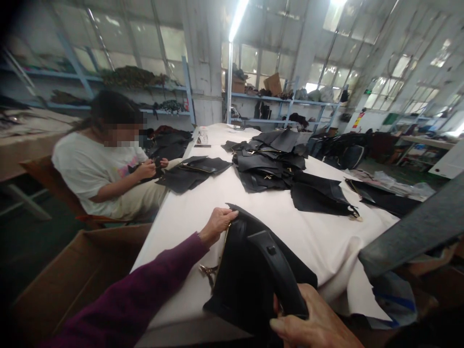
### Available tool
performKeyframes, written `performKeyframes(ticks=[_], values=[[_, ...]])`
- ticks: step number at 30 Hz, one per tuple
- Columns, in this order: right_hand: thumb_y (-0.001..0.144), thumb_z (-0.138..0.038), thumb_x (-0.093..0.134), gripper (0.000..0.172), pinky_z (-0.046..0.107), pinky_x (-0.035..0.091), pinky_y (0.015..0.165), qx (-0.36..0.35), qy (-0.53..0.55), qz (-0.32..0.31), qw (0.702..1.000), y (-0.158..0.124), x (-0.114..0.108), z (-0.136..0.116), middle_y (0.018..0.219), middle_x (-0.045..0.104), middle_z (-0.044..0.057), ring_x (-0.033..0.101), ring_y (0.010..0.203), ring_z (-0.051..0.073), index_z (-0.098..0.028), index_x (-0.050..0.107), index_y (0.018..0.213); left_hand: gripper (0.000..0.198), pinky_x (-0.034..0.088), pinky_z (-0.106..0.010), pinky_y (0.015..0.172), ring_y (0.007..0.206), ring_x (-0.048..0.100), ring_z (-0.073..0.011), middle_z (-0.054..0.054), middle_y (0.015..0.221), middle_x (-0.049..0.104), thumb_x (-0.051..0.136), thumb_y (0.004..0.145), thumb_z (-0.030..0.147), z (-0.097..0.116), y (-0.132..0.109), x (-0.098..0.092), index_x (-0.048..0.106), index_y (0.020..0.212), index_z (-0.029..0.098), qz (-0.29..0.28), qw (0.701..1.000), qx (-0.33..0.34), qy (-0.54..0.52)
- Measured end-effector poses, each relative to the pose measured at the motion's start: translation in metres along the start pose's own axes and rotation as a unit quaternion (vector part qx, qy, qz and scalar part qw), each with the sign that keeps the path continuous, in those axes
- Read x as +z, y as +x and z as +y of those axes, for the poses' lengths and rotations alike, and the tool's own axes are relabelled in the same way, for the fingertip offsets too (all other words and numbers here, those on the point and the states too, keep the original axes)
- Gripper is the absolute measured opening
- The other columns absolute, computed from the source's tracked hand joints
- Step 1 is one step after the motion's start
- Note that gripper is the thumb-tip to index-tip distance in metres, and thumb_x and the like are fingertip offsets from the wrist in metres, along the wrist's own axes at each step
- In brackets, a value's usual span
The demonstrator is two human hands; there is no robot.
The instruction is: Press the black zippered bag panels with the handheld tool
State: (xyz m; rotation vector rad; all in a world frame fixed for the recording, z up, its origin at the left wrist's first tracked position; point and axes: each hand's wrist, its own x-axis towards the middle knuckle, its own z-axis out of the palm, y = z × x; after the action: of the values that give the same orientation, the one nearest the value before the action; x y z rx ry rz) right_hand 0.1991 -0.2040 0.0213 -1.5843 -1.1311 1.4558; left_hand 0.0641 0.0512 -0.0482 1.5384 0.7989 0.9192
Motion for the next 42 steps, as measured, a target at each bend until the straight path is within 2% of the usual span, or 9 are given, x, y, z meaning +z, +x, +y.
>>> performKeyframes(ticks=[6,10,14,18,23,29,36,39,42], values=[[0.071,-0.038,0.064,0.026,0.019,0.037,0.036,-0.015,0.128,-0.041,0.991,0.040,0.015,0.012,0.042,0.044,-0.008,0.039,0.034,0.007,-0.016,0.051,0.079,0.038,0.017,-0.021,0.041,0.039,0.030,-0.0051,0.007,0.042,0.033,0.060,0.067,0.042,0.016,-0.011,0.003,0.044,0.045,0.016,-0.026,0.997,-0.054,-0.056],[0.075,-0.033,0.062,0.022,0.019,0.040,0.035,-0.052,0.167,-0.060,0.983,0.060,0.008,0.001,0.045,0.043,-0.008,0.038,0.034,0.006,-0.016,0.049,0.071,0.038,0.022,-0.019,0.039,0.036,0.032,-0.0047,0.007,0.041,0.036,0.063,0.063,0.043,0.025,-0.016,0.006,0.043,0.045,0.016,-0.055,0.991,-0.081,-0.094],[0.077,-0.028,0.061,0.017,0.018,0.040,0.038,-0.070,0.171,-0.024,0.982,0.069,0.000,-0.017,0.052,0.044,-0.008,0.039,0.038,0.005,-0.015,0.050,0.075,0.039,0.024,-0.019,0.037,0.035,0.035,-0.0048,0.007,0.040,0.037,0.067,0.059,0.043,0.026,-0.022,0.013,0.042,0.044,0.017,-0.075,0.984,-0.104,-0.124],[0.079,-0.027,0.061,0.017,0.019,0.038,0.039,-0.069,0.158,0.002,0.985,0.059,-0.007,-0.025,0.051,0.042,-0.008,0.039,0.040,0.006,-0.015,0.049,0.075,0.038,0.022,-0.019,0.035,0.033,0.035,-0.0049,0.006,0.039,0.039,0.068,0.057,0.041,0.022,-0.023,0.016,0.042,0.043,0.017,-0.071,0.977,-0.132,-0.150],[0.076,-0.038,0.064,0.027,0.022,0.038,0.037,-0.059,0.159,-0.009,0.985,0.034,-0.016,-0.009,0.046,0.044,-0.008,0.040,0.034,0.007,-0.016,0.048,0.073,0.028,0.027,-0.020,0.035,0.034,0.039,-0.0060,0.006,0.041,0.042,0.068,0.054,0.028,0.017,-0.014,0.013,0.043,0.046,0.017,-0.018,0.968,-0.170,-0.183],[0.077,-0.034,0.062,0.023,0.021,0.038,0.036,-0.056,0.148,-0.055,0.986,0.040,0.001,0.002,0.040,0.044,-0.008,0.041,0.033,0.008,-0.016,0.049,0.072,0.033,0.030,-0.020,0.035,0.034,0.040,-0.0061,0.005,0.041,0.045,0.070,0.055,0.036,0.018,-0.019,0.018,0.046,0.046,0.015,-0.038,0.970,-0.158,-0.183],[0.078,-0.030,0.061,0.021,0.021,0.035,0.042,-0.060,0.098,0.060,0.992,0.060,-0.009,-0.034,0.051,0.042,-0.007,0.041,0.042,0.007,-0.017,0.047,0.068,0.040,0.028,-0.019,0.037,0.035,0.040,-0.0051,0.004,0.041,0.046,0.073,0.055,0.044,0.020,-0.026,0.020,0.050,0.045,0.013,-0.080,0.975,-0.115,-0.174],[0.080,-0.035,0.059,0.023,0.023,0.034,0.044,-0.046,0.065,0.050,0.996,0.039,-0.019,-0.035,0.048,0.044,-0.006,0.041,0.042,0.009,-0.019,0.048,0.068,0.037,0.026,-0.018,0.036,0.035,0.038,-0.0045,0.005,0.040,0.044,0.072,0.055,0.041,0.012,-0.017,0.015,0.049,0.045,0.014,-0.041,0.978,-0.104,-0.174],[0.076,-0.044,0.061,0.025,0.026,0.034,0.044,-0.007,0.005,0.059,0.998,0.001,-0.019,-0.014,0.044,0.048,-0.004,0.044,0.041,0.013,-0.020,0.055,0.077,0.036,0.026,-0.018,0.035,0.035,0.039,-0.0050,0.006,0.039,0.042,0.072,0.055,0.038,0.000,-0.005,0.008,0.046,0.044,0.015,0.018,0.979,-0.098,-0.179]])
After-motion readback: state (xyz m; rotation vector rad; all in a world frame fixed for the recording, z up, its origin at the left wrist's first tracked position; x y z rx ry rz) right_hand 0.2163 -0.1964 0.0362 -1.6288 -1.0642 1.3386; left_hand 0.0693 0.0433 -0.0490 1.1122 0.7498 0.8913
